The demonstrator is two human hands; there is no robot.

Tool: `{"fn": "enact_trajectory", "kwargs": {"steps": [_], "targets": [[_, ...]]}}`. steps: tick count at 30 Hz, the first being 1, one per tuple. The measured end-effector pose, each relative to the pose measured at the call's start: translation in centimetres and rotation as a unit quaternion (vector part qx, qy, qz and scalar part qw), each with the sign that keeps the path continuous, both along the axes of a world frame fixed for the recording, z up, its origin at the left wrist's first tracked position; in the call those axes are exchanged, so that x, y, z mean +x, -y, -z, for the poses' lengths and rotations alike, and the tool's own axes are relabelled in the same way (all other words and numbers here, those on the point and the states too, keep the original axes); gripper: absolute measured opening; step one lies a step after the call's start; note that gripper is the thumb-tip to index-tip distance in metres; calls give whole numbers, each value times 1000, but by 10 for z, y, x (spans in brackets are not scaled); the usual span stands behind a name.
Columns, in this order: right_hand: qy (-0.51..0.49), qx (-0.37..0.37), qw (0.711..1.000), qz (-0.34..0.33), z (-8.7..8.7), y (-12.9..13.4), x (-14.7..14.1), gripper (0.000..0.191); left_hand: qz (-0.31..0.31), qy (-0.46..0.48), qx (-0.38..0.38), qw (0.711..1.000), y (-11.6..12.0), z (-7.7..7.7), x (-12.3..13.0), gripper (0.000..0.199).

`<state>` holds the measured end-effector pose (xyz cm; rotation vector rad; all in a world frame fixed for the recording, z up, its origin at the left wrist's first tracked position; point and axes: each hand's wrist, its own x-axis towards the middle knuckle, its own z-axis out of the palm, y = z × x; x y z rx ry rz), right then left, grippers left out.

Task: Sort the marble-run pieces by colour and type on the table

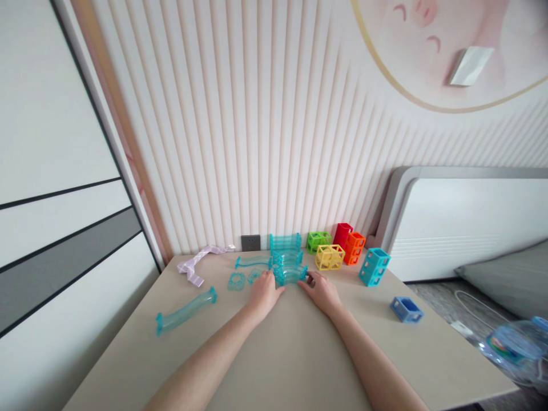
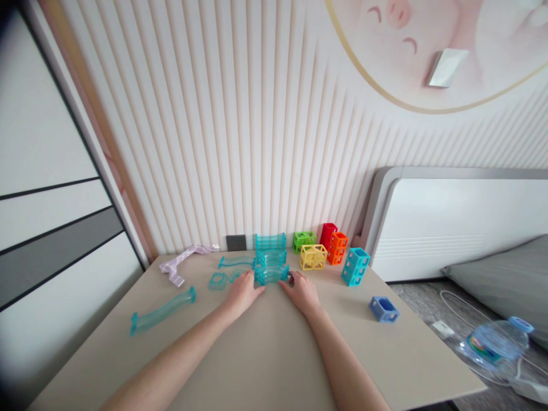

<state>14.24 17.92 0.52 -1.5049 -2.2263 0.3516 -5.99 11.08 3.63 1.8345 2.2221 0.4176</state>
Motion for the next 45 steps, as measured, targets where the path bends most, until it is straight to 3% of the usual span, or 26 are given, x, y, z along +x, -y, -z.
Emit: {"fn": "enact_trajectory", "kwargs": {"steps": [6,12,18,23,27,31,34,37,43,45], "targets": [[4,-1,1000,-2,2,-1,0,30,39,-55,29,997,1,-15,-17,25],[6,1,1000,-1,1,2,0,28,33,-123,28,992,-19,-29,-70,20],[5,4,1000,-3,3,1,1,29,32,-148,-14,988,-26,-14,-116,34],[7,3,1000,0,6,0,2,29,25,-141,-33,989,-28,3,-136,34],[11,1,1000,1,6,1,1,30,27,-122,-19,992,-30,8,-144,34],[14,-3,1000,4,2,3,1,29,28,-97,20,995,-27,5,-149,33],[17,-3,1000,4,-1,5,-1,29,21,-76,66,995,-22,0,-152,19],[22,-3,1000,7,-2,7,-2,31,19,-56,122,991,-13,-5,-154,29],[18,2,999,27,0,14,4,45,5,-16,240,971,20,-12,-165,31],[-9,40,998,46,-2,21,7,43,3,-6,274,962,36,-11,-172,32]]}}
